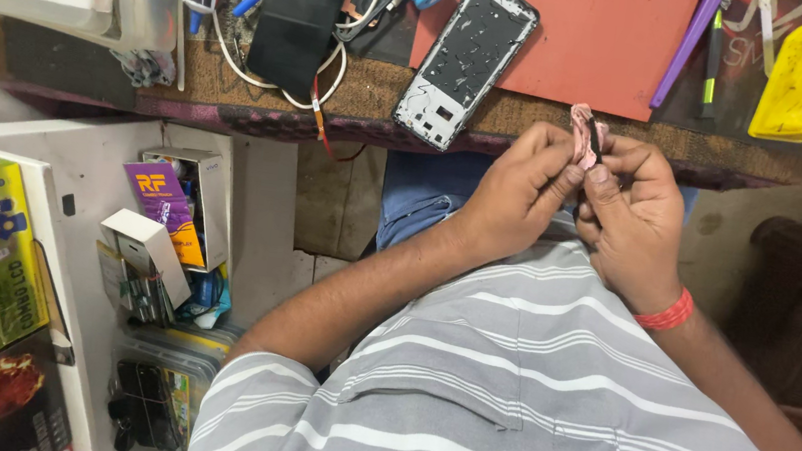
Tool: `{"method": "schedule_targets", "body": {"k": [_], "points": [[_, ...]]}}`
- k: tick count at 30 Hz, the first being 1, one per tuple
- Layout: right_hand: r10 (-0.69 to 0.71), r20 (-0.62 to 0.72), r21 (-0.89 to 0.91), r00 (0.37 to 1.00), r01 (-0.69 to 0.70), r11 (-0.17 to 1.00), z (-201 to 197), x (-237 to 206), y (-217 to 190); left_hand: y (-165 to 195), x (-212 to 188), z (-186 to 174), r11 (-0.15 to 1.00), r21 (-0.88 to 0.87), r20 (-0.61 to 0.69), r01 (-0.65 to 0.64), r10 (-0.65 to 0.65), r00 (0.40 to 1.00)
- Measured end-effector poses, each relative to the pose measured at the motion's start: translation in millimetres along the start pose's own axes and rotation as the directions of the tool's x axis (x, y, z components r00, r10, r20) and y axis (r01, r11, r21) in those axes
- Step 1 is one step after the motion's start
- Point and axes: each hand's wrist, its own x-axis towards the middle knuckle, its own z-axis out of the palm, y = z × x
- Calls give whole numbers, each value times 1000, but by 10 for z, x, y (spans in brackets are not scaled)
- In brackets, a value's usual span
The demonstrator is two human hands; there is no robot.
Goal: The person cleans the back of a phone with a cloth, then wipes the inside of a disassembled phone frame. They pick up a new screen assembly and attach it to the frame, pressing the edges to secure it. Finally, they adjust internal components and ribbon cables inside the frame.
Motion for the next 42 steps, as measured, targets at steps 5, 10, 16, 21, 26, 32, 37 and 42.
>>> {"method": "schedule_targets", "body": {"k": [5, 10, 16, 21, 26, 32, 37, 42], "points": [[4, 18, 64, 1000, -5, 998, 57, 93, 58, 184, -50, -130, 827, 549, 24, -120, 128, 991], [-439, 57, -404, 897, 423, 812, 97, 345, 119, 270, -115, -318, 657, 738, 106, -152, 110, 988], [-642, 315, -749, 699, 599, 283, 120, 766, -55, -22, -92, -856, 441, 893, -242, 90, 303, 922], [-553, 201, -607, 808, 546, 577, 212, 913, -108, -146, -95, -1015, 518, 846, -259, 123, 200, 945], [-579, 453, -741, 678, 648, 178, 126, 985, -386, -104, -148, -1289, 679, 729, -207, 93, 89, 974], [-429, 729, -628, 534, 770, -110, 80, 1097, -654, -26, -80, -1527, 759, 647, -165, 73, 45, 985], [-352, 780, -606, 517, 764, -221, 160, 1148, -786, 6, -38, -1555, 763, 643, -168, 72, 49, 985], [-338, 810, -574, 479, 766, -290, 264, 1166, -837, -25, -48, -1577, 765, 636, -180, 100, 20, 984]]}}
